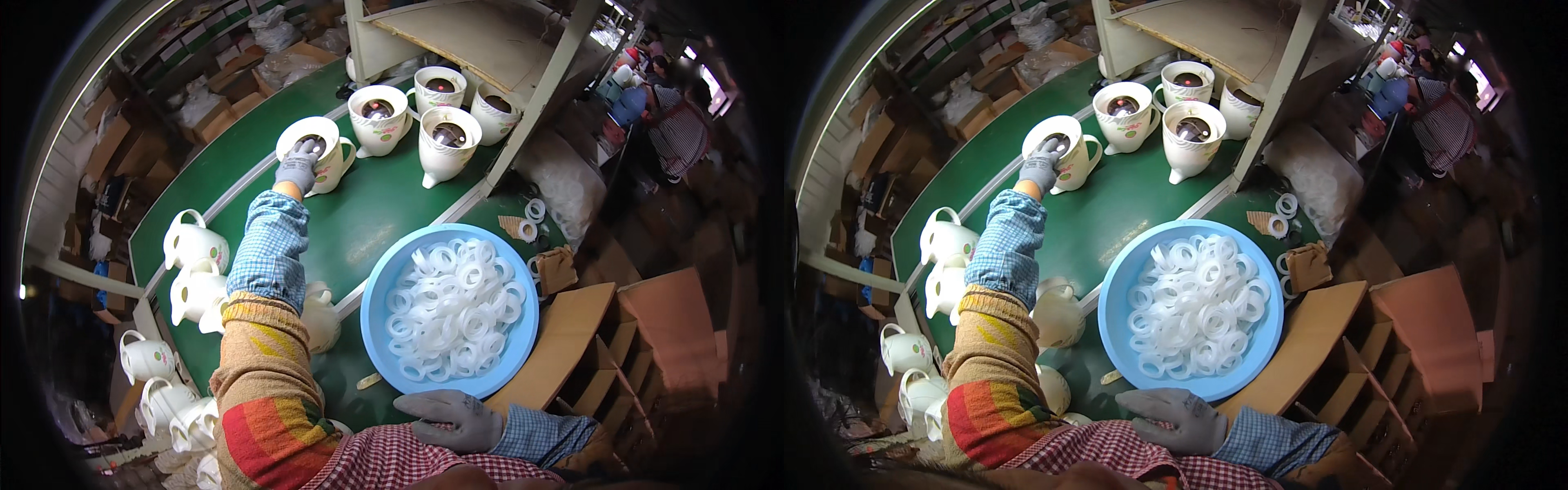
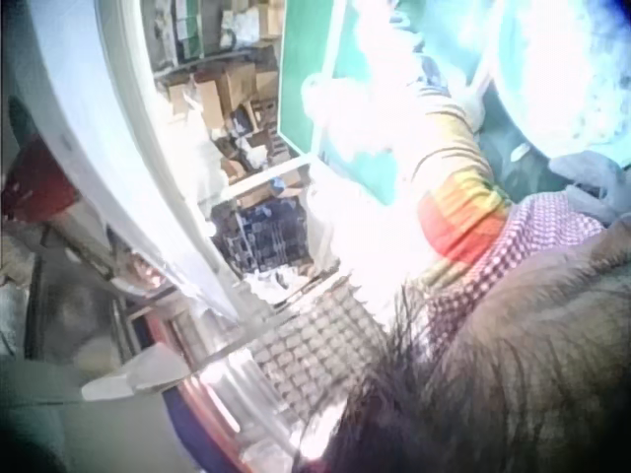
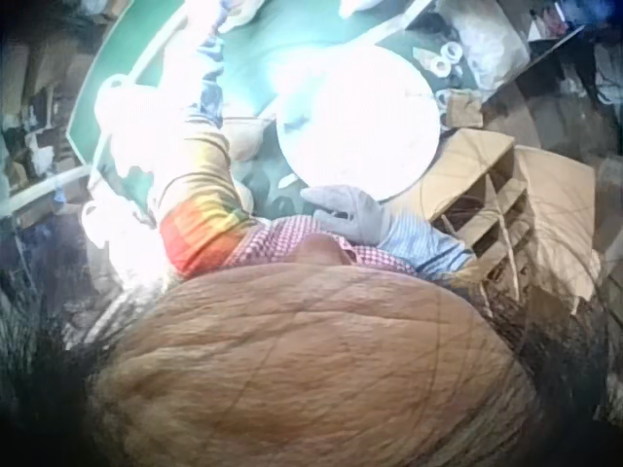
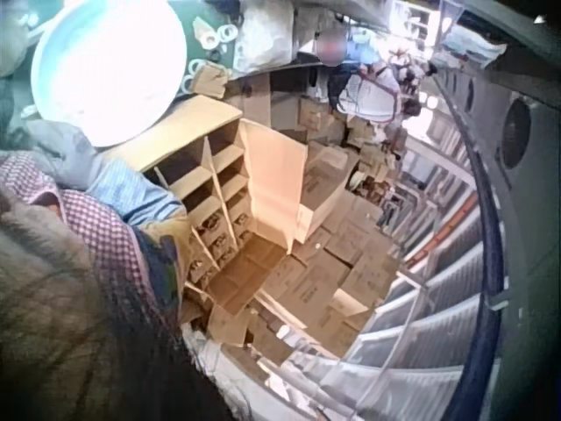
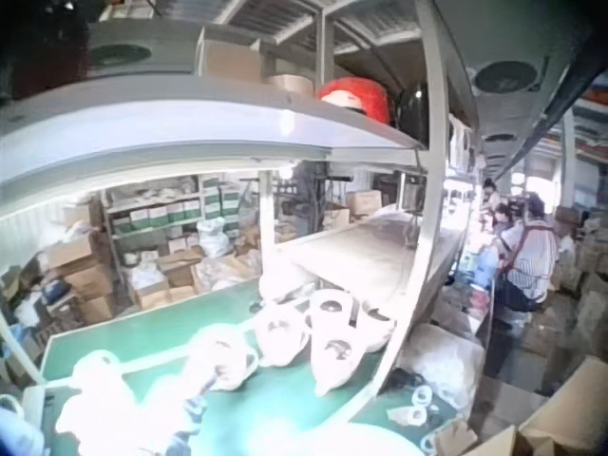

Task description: The person repeatedly picks up white ceramic pitchers from a conveyor belt, inserts a small white plastic ring into the spout, and places the pitcher into a cardboard box. The process is repeated for multiple units.

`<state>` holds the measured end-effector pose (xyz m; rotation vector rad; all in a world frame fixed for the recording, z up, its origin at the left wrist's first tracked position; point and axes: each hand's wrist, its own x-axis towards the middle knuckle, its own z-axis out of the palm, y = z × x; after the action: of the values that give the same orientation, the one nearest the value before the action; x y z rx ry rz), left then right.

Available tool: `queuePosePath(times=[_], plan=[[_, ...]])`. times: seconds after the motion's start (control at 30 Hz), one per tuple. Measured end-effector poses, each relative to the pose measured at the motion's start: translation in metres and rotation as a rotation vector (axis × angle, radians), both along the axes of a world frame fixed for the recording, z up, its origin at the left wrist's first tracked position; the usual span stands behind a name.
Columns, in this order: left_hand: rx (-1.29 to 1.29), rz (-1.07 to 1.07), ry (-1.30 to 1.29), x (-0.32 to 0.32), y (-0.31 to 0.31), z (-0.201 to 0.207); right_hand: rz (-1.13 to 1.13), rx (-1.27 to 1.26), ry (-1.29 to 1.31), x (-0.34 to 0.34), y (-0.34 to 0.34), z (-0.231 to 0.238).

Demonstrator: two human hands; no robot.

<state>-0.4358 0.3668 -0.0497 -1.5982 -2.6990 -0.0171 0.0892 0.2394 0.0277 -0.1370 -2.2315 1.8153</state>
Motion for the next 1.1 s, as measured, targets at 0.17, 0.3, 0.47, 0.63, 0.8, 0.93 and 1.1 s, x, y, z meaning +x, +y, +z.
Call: queuePosePath(times=[0.17,0.3,0.47,0.63,0.8,0.93,1.1], plan=[[-0.075,0.079,-0.019,-0.011,0.005,0.001,0.028,0.023,-0.069,-0.004,-0.001,0.000],[0.148,0.091,0.031,-0.003,0.012,0.001,0.015,-0.077,-0.132,-0.001,-0.005,0.000],[0.584,-0.363,-0.160,0.057,-0.017,0.000,0.005,0.029,-0.084,0.005,-0.009,-0.008],[0.462,-0.714,-0.377,0.214,-0.088,0.064,-0.254,0.483,0.012,0.099,0.035,0.061],[0.287,-0.743,-0.474,0.270,-0.201,0.093,-1.142,0.593,-0.736,0.343,0.130,0.063],[0.269,-0.599,-0.624,0.289,-0.255,0.098,-1.268,0.299,-1.195,0.452,0.098,0.033],[0.328,-0.635,-0.798,0.349,-0.250,0.100,-1.178,0.662,-1.280,0.598,0.077,-0.129]])
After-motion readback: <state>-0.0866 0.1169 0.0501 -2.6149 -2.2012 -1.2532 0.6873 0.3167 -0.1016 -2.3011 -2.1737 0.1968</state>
